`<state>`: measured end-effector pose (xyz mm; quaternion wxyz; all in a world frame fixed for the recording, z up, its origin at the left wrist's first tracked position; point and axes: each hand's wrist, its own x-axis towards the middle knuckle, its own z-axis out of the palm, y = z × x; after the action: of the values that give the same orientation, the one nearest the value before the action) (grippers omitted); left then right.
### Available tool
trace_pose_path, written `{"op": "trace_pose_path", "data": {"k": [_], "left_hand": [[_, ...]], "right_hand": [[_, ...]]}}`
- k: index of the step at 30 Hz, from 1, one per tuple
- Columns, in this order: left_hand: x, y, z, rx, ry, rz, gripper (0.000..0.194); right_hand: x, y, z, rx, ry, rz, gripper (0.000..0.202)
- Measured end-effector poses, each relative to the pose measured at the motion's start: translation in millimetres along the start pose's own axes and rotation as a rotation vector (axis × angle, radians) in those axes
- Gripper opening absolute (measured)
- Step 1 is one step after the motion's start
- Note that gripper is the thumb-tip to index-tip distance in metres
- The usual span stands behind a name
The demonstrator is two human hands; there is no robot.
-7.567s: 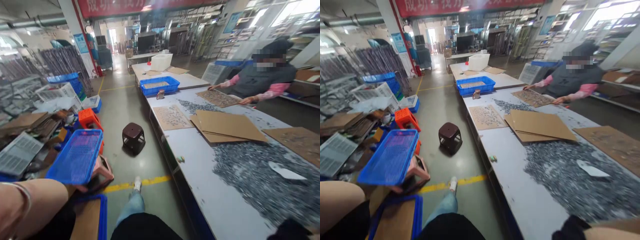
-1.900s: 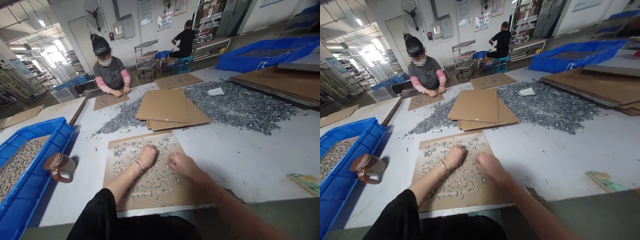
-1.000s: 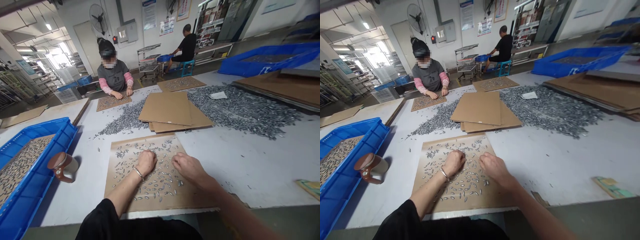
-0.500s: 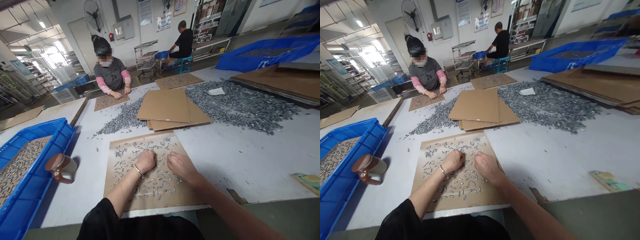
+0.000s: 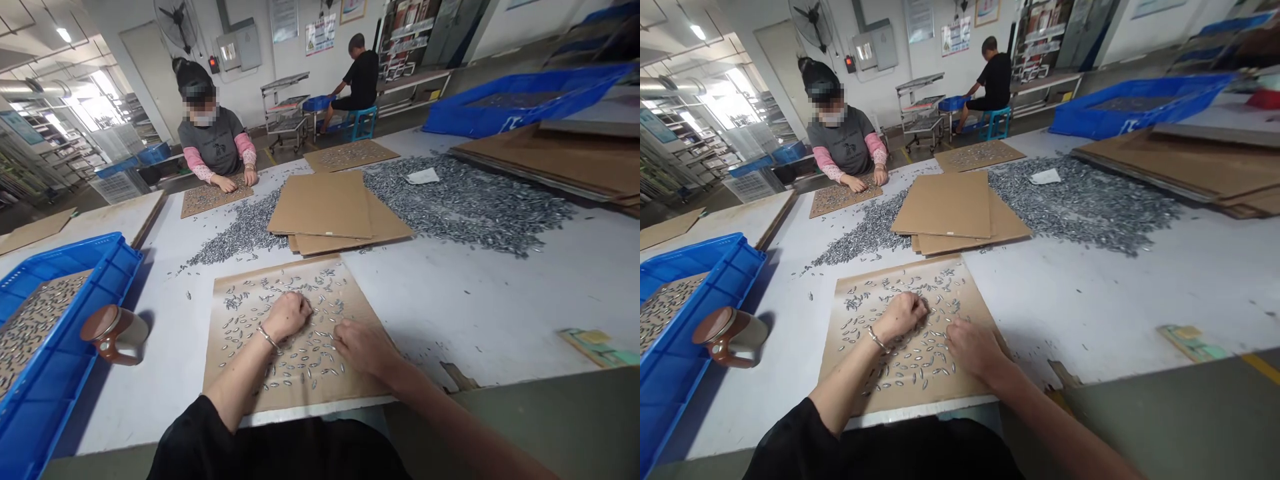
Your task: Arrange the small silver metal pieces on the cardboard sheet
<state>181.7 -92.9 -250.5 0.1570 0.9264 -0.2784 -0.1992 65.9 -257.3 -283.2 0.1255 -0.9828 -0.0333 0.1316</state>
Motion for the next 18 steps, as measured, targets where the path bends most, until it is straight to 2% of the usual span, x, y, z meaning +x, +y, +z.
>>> {"op": "trace_pose_path", "data": {"k": [4,7,13,18], "left_hand": [[-15,7,4.8,-0.015,-0.009,0.057,0.025],[-17,13,12.5,0.018,-0.009,0.103,0.025],[0,26,30.2,0.14,-0.048,0.2,0.022],[12,31,37.9,0.208,-0.06,0.174,0.023]], "right_hand": [[1,-8,5,0.027,-0.012,0.069,0.022],[-1,0,1,0.08,0.001,0.11,0.019],[-22,31,-2,0.263,0.064,0.171,0.015],[-25,41,2,0.25,0.012,0.19,0.017]]}}
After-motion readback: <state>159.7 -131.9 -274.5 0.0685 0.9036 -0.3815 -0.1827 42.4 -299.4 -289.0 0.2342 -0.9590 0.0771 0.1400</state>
